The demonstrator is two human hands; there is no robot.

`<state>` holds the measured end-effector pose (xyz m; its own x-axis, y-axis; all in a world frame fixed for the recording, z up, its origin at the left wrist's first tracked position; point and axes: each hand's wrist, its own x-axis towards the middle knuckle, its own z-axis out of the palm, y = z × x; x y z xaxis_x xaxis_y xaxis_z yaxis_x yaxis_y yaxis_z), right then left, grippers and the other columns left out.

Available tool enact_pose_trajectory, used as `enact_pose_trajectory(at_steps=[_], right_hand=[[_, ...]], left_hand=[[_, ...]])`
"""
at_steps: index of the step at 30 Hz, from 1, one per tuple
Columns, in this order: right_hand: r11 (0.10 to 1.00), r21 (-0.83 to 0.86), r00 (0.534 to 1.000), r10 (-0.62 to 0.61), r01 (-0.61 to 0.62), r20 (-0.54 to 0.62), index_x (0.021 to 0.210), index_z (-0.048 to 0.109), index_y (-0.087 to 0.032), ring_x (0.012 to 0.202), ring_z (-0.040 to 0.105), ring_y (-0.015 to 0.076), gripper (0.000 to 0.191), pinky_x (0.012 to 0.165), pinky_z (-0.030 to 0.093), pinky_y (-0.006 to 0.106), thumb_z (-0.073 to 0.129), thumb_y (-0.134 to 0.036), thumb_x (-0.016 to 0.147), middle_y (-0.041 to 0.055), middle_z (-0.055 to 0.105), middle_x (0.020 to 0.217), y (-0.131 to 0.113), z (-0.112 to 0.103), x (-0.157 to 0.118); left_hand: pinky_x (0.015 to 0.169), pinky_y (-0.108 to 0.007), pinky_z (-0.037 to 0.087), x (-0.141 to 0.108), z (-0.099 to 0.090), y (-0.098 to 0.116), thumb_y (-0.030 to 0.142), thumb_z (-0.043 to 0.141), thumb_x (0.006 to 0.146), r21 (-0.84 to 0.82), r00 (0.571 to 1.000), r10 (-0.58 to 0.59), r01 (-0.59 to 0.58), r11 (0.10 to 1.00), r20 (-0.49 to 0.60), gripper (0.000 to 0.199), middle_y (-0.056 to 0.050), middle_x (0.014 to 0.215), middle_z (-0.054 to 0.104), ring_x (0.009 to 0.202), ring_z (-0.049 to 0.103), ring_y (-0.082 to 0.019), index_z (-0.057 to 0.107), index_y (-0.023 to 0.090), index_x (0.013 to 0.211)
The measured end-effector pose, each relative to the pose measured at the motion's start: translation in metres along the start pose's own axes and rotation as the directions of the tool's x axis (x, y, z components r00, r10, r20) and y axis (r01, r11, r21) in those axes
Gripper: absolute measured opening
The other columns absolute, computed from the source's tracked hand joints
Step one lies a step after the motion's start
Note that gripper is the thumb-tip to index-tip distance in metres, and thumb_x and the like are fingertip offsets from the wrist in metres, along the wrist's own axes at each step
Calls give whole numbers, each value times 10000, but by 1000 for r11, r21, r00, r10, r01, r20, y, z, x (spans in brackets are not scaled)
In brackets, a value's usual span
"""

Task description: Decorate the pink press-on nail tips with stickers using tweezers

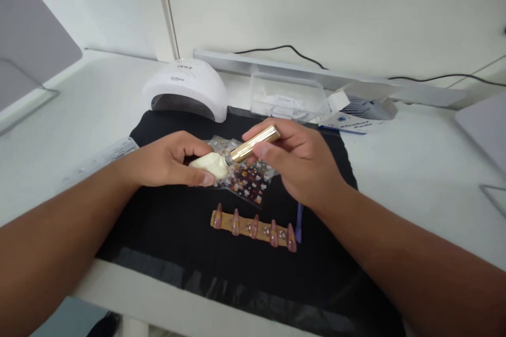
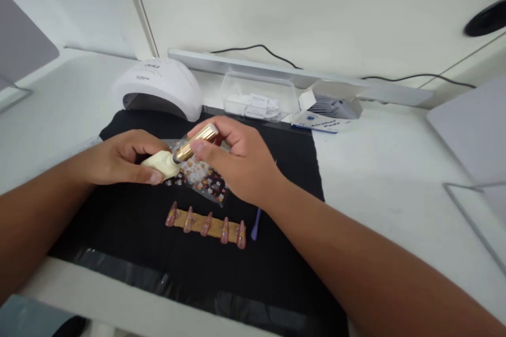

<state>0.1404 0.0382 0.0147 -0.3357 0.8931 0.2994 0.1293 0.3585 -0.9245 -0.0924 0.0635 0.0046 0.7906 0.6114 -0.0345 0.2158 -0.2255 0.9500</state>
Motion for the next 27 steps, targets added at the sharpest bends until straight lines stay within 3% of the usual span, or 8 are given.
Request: enact_pose_trajectory(at_steps=[4, 7, 9, 12, 16, 20, 27], right_hand=[[994, 109, 991, 36, -22, -129, 847, 652, -208, 632, 575, 137, 123, 643, 504, 283, 666, -328, 826, -3, 624, 711, 3, -4, 6], [990, 134, 986, 65, -45, -152, 822, 639, -218, 624, 568, 131, 169, 641, 511, 282, 671, -384, 818, 0, 616, 728, 3, -10, 11], [983, 168, 992, 84, -67, -96, 813, 646, -215, 604, 560, 123, 176, 620, 507, 271, 684, -386, 806, -3, 611, 713, 2, -12, 12], [968, 215, 989, 111, -131, 102, 811, 664, -186, 583, 563, 113, 137, 580, 489, 246, 696, -319, 794, -4, 630, 689, 0, -10, 8], [973, 89, 928, 172, -212, 331, 821, 671, -148, 583, 565, 105, 99, 552, 451, 222, 656, -245, 819, 9, 660, 699, -3, -3, 2], [981, 38, 912, 161, -189, 378, 810, 667, -137, 608, 577, 113, 113, 571, 452, 227, 626, -239, 836, 16, 659, 707, -3, 2, -1], [974, -22, 916, 220, -226, 337, 820, 658, -142, 617, 580, 122, 125, 569, 458, 225, 633, -263, 840, 27, 678, 732, 2, 4, -1]], left_hand=[[496, -176, 366, -1, -5, 0, 288, 708, 781, -15, 999, -10, 10, 1000, -35, 179, 21, 609, 560, 558, 480, -92, 645, 144, 697], [514, -173, 408, -2, -11, 0, 254, 712, 764, -44, 997, -21, 18, 999, -73, 130, 10, 624, 608, 575, 523, -100, 671, 140, 717], [519, -169, 418, -3, -14, 0, 227, 706, 758, -71, 995, -40, 33, 997, -93, 95, 15, 628, 620, 571, 527, -94, 682, 139, 730], [534, -167, 436, -2, -15, -2, 202, 701, 751, -109, 993, -57, 46, 993, -101, 63, 20, 634, 633, 570, 537, -89, 692, 141, 741], [523, -158, 429, 1, -14, -5, 197, 706, 745, -115, 991, -64, 50, 992, -115, 59, 27, 616, 623, 555, 530, -82, 694, 141, 730], [520, -149, 422, 2, -14, -7, 199, 710, 744, -119, 991, -78, 65, 991, -106, 61, 29, 613, 618, 556, 525, -78, 690, 145, 723], [529, -143, 418, 1, -15, -9, 200, 707, 754, -127, 991, -84, 71, 989, -101, 63, 31, 621, 613, 565, 513, -71, 693, 142, 733]])
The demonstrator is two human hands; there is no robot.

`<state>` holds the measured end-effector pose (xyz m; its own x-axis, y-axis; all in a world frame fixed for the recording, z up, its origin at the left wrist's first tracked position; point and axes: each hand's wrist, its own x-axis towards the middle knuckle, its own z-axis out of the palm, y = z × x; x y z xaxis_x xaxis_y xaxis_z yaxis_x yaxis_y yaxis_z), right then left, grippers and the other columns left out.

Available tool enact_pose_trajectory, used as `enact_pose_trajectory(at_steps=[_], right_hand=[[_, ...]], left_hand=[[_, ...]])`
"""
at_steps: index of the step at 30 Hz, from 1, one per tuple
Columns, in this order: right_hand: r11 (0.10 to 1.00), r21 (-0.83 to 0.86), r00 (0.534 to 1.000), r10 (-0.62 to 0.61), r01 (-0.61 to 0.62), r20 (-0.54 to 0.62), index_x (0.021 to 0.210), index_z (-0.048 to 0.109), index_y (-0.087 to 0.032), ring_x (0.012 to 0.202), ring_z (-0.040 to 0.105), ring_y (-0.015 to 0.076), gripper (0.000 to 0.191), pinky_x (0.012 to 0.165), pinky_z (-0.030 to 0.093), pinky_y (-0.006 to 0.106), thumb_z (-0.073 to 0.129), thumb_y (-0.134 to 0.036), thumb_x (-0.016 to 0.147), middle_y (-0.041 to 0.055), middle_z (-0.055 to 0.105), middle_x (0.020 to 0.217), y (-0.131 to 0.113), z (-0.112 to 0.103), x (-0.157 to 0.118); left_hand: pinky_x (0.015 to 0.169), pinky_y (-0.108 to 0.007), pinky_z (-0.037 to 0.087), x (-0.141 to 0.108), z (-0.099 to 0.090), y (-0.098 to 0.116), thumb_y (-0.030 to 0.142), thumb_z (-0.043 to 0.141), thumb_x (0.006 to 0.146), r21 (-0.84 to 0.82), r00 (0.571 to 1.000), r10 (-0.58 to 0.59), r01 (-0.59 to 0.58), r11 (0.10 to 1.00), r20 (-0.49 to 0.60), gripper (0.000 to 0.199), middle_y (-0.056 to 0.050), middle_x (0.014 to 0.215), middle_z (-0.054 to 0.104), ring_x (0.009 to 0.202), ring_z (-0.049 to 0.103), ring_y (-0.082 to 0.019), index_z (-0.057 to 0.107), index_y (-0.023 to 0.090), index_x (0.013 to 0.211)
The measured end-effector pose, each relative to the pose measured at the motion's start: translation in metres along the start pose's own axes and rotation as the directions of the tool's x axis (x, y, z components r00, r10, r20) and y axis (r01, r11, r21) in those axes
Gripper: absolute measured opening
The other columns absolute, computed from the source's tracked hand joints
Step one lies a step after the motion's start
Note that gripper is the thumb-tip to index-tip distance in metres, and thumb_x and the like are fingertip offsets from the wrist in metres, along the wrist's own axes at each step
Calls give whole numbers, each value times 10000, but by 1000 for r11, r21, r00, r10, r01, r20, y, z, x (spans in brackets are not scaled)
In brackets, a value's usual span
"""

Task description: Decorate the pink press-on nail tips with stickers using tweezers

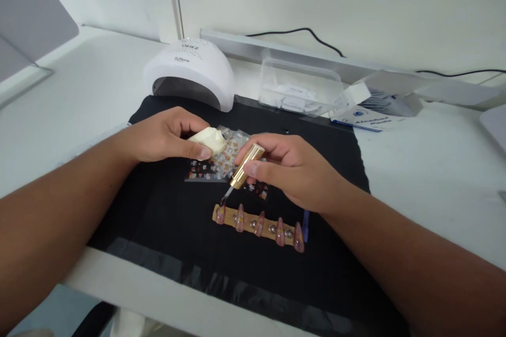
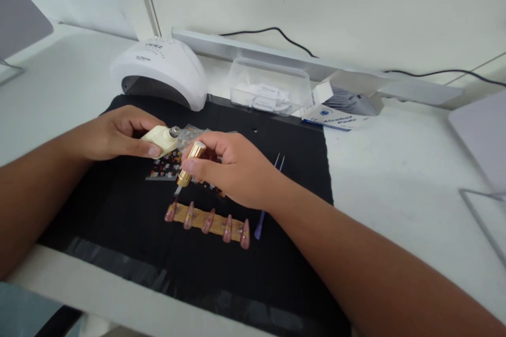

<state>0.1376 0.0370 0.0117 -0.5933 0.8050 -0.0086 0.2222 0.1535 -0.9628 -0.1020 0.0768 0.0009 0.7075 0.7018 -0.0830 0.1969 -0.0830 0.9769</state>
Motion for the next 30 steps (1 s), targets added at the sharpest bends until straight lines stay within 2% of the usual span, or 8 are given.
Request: enact_pose_trajectory(at_steps=[5, 12, 16, 30], right_hand=[[999, 37, 1000, 21, -21, -6, 826, 656, -149, 574, 562, 120, 138, 529, 442, 221, 633, -285, 832, 18, 666, 690, 0, -1, 1], [1000, 12, 1000, 19, -19, -1, 814, 657, -147, 609, 593, 134, 127, 554, 455, 231, 625, -269, 834, 26, 679, 709, 1, 0, 0], [997, 69, 999, 32, -31, -24, 802, 651, -151, 614, 603, 134, 126, 575, 461, 229, 637, -274, 821, 17, 671, 683, 2, -1, 2], [976, 216, 999, 5, -12, 35, 802, 660, -143, 603, 578, 104, 100, 579, 462, 211, 646, -241, 818, 17, 674, 701, 8, -5, 6]], left_hand=[[540, -152, 435, 0, -1, -1, 214, 707, 762, 8, 1000, 11, -11, 1000, -5, 71, 24, 642, 631, 574, 524, -79, 712, 144, 769], [532, -145, 437, 0, 0, 0, 197, 702, 758, 15, 1000, 22, -22, 1000, -10, 54, 27, 630, 630, 564, 524, -75, 713, 144, 753], [542, -146, 442, 0, 1, 0, 192, 695, 760, 19, 1000, 10, -10, 1000, -14, 63, 21, 654, 646, 580, 537, -78, 714, 135, 777], [554, -162, 438, -1, -1, -2, 246, 699, 776, 69, 1000, 19, -18, 997, -6, 125, -2, 682, 646, 605, 543, -94, 703, 123, 800]])
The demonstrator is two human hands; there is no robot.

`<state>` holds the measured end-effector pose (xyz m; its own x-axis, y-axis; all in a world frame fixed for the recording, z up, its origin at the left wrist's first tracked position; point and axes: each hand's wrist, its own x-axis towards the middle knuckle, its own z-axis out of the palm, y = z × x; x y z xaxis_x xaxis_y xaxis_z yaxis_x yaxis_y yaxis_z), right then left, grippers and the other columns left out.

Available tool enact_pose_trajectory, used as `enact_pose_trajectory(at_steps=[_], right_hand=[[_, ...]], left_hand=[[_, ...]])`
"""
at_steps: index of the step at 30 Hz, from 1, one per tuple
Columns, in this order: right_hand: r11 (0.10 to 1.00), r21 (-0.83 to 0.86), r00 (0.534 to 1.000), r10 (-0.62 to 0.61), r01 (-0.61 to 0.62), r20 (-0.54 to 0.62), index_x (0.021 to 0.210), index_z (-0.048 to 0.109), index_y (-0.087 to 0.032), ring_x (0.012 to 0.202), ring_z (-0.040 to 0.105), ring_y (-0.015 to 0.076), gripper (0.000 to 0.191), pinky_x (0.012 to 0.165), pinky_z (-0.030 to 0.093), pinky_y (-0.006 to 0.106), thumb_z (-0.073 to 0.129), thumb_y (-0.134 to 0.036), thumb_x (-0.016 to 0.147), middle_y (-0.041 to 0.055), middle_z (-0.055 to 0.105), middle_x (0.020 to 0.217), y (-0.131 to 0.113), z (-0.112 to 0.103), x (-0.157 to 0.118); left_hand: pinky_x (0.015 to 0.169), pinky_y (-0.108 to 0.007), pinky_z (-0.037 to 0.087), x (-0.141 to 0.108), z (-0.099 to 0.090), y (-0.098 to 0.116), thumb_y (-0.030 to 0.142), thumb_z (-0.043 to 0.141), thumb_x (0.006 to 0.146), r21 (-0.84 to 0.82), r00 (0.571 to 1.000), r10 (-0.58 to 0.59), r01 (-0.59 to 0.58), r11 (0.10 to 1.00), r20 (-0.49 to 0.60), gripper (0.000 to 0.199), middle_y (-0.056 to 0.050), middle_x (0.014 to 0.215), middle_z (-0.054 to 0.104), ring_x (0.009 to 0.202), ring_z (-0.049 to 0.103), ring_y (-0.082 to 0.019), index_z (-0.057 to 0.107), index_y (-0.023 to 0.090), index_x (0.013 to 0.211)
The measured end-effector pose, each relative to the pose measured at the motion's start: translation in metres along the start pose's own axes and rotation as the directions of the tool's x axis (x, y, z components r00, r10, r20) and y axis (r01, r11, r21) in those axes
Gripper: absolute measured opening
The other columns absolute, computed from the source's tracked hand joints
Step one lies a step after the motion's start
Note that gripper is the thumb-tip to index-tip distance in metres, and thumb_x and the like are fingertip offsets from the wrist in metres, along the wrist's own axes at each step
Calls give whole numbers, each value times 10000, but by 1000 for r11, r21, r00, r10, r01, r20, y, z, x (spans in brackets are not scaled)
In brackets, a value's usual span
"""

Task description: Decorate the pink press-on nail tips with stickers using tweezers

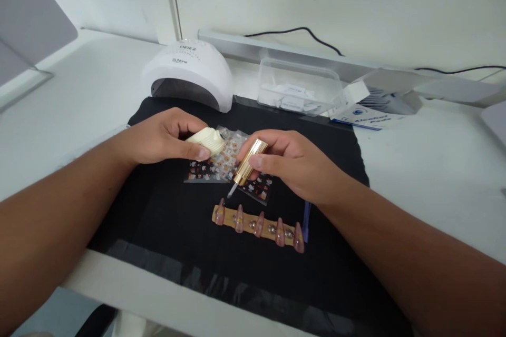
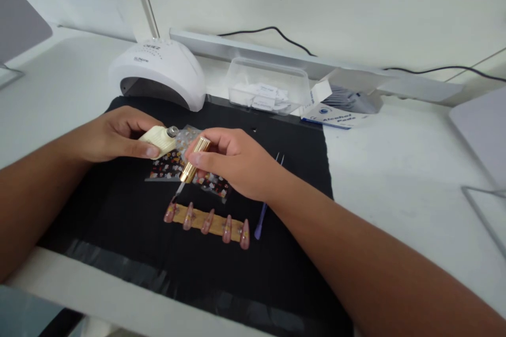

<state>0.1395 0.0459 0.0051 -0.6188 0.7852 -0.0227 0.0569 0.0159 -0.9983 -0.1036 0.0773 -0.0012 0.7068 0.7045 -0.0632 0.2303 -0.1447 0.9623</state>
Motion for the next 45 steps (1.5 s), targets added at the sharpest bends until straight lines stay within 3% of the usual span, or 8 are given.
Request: enact_pose_trajectory(at_steps=[15, 21, 27, 32, 37, 41, 45], right_hand=[[999, -36, 1000, 3, -4, -30, 795, 660, -162, 637, 611, 123, 88, 607, 476, 228, 655, -249, 810, 6, 667, 703, 4, 1, 0], [1000, 24, 999, 11, -10, -43, 795, 660, -156, 621, 600, 114, 74, 602, 480, 219, 649, -228, 806, 11, 678, 705, 2, 2, 1], [998, -58, 998, 25, -29, -65, 801, 663, -158, 628, 607, 126, 85, 609, 481, 232, 659, -243, 800, 2, 660, 690, 0, 3, -1], [996, 92, 998, -5, 11, -70, 790, 672, -142, 583, 567, 96, 66, 589, 472, 210, 678, -206, 780, -1, 662, 671, 1, 0, 1], [956, 276, 976, -35, 96, -217, 759, 701, -154, 577, 561, 103, 127, 558, 470, 214, 741, -270, 725, 1, 644, 661, 6, -9, 2], [910, 316, 893, -112, 268, -436, 765, 715, -194, 624, 572, 114, 173, 601, 495, 225, 763, -349, 707, 3, 648, 708, 8, -16, 2], [885, 302, 843, -163, 355, -512, 764, 722, -202, 628, 570, 102, 152, 609, 496, 208, 758, -344, 723, -3, 651, 708, 7, -17, 2]], left_hand=[[526, -155, 426, 0, 1, 4, 229, 702, 754, 4, 1000, 0, 0, 1000, -23, 94, 15, 633, 624, 567, 526, -86, 699, 135, 747], [535, -160, 443, 0, 1, 4, 236, 703, 751, 18, 1000, -5, 6, 1000, -31, 95, 17, 644, 633, 577, 553, -91, 711, 142, 758], [550, -159, 448, 0, 0, 4, 236, 697, 752, 20, 999, -19, 19, 1000, -28, 104, 12, 655, 643, 593, 545, -90, 709, 135, 770], [542, -158, 426, 0, 0, 4, 240, 701, 761, 24, 999, -30, 30, 999, -15, 111, 11, 651, 629, 598, 530, -91, 696, 129, 766], [560, -183, 423, -1, 4, 4, 297, 709, 788, 9, 999, -17, 16, 1000, 40, 172, -4, 691, 618, 629, 530, -108, 691, 127, 801], [536, -184, 399, -1, 7, 5, 335, 699, 813, 18, 995, 41, -43, 999, 91, 207, 1, 667, 590, 611, 509, -109, 669, 138, 755], [517, -179, 376, 0, 10, 6, 361, 681, 826, 26, 989, 79, -83, 996, 125, 243, 6, 635, 572, 587, 490, -106, 648, 142, 725]])
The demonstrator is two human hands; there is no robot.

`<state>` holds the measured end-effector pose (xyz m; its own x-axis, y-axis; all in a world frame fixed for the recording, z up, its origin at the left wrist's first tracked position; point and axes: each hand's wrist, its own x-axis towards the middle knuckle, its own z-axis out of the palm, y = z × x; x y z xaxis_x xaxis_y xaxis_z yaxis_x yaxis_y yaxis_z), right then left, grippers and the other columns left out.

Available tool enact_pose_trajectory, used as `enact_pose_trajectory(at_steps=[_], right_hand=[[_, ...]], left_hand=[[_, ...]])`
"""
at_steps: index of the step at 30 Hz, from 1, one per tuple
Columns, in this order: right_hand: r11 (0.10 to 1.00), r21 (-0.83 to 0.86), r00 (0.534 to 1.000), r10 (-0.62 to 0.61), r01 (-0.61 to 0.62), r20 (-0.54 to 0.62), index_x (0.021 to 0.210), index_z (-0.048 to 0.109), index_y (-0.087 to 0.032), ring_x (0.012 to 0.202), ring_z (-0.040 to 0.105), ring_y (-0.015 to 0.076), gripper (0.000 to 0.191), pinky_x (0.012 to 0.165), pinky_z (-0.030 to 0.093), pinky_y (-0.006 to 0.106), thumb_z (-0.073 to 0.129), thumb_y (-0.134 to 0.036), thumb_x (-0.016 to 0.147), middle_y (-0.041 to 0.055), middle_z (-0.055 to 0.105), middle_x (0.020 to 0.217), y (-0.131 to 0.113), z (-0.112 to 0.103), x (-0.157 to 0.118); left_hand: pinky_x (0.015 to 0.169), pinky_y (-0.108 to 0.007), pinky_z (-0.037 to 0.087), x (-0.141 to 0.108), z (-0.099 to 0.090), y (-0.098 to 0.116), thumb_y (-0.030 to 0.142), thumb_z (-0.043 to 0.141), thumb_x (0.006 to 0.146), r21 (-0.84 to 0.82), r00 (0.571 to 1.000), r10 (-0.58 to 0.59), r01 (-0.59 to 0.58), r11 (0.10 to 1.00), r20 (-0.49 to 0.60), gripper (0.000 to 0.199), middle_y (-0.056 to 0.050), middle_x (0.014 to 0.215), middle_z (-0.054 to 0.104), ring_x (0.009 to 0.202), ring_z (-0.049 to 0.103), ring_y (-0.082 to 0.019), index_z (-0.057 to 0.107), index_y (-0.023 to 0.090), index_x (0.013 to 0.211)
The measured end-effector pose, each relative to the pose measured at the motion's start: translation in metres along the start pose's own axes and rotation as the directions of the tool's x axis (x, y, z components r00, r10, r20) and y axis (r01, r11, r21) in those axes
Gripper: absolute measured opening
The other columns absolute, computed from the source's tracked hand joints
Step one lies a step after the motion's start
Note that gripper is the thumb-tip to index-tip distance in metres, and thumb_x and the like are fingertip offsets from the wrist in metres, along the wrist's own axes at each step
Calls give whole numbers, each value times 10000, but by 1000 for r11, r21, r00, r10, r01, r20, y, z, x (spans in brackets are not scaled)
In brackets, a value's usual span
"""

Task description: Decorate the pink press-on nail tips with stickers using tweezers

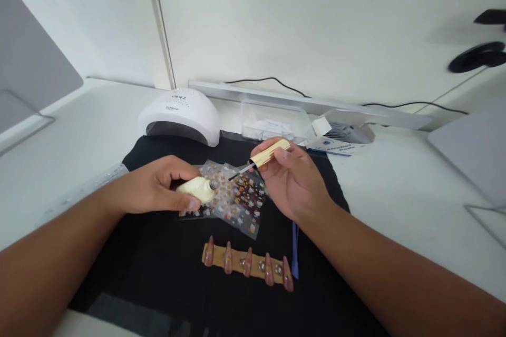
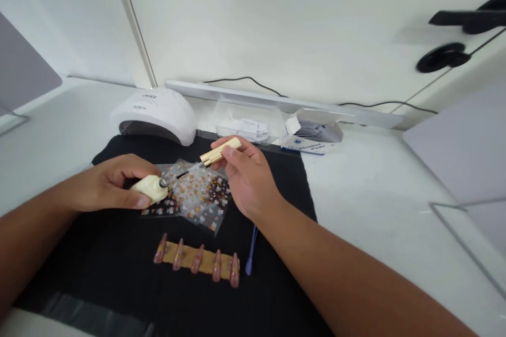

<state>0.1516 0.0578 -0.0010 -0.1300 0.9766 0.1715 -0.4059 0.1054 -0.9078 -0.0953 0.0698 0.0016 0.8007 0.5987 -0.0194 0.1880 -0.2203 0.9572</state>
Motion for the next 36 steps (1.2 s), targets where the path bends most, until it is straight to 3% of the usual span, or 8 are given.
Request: enact_pose_trajectory(at_steps=[11, 18, 23, 25, 31, 36], right_hand=[[993, -117, 999, -19, 22, 30, 808, 705, -210, 638, 566, 105, 101, 637, 494, 232, 693, -309, 790, -11, 643, 722, 0, 5, -7], [973, -227, 993, -3, 30, 118, 866, 686, -212, 645, 586, 110, 128, 623, 476, 230, 697, -328, 813, -18, 639, 720, 1, 6, -12], [850, -515, 962, 40, 110, 272, 920, 686, -212, 767, 611, 154, 136, 682, 488, 276, 662, -326, 850, 16, 628, 832, -5, 11, -17], [823, -553, 954, 52, 125, 294, 925, 695, -212, 811, 618, 170, 150, 690, 491, 280, 667, -341, 852, 26, 626, 855, -6, 12, -17], [954, -299, 981, 50, 9, 189, 870, 689, -205, 652, 583, 119, 134, 645, 478, 247, 703, -329, 821, -8, 643, 734, -1, 11, -12], [978, -210, 998, 11, 3, 65, 803, 699, -198, 606, 547, 110, 120, 620, 478, 241, 705, -317, 786, -13, 617, 688, -1, 10, -7]], left_hand=[[505, -186, 310, 1, 2, -1, 376, 672, 826, -3, 1000, -10, 10, 1000, 23, 272, 23, 617, 508, 570, 421, -94, 620, 137, 707], [505, -197, 285, 0, 4, 0, 402, 673, 819, 53, 1000, -29, 29, 998, 5, 318, 29, 613, 445, 573, 388, -97, 578, 138, 668], [497, -202, 269, 0, 5, 2, 391, 660, 832, 91, 999, -29, 28, 996, 18, 329, 35, 603, 415, 556, 363, -91, 540, 145, 648], [495, -204, 265, 0, 5, 3, 383, 655, 837, 108, 999, -31, 28, 994, 24, 326, 34, 601, 413, 554, 365, -92, 536, 146, 647], [491, -203, 260, 0, 4, 4, 355, 663, 834, 55, 999, -34, 32, 998, 27, 300, 38, 599, 407, 550, 353, -85, 546, 143, 657], [480, -195, 272, 1, 4, 4, 365, 665, 825, 48, 999, -30, 29, 998, 12, 306, 29, 599, 429, 555, 369, -88, 559, 138, 649]])
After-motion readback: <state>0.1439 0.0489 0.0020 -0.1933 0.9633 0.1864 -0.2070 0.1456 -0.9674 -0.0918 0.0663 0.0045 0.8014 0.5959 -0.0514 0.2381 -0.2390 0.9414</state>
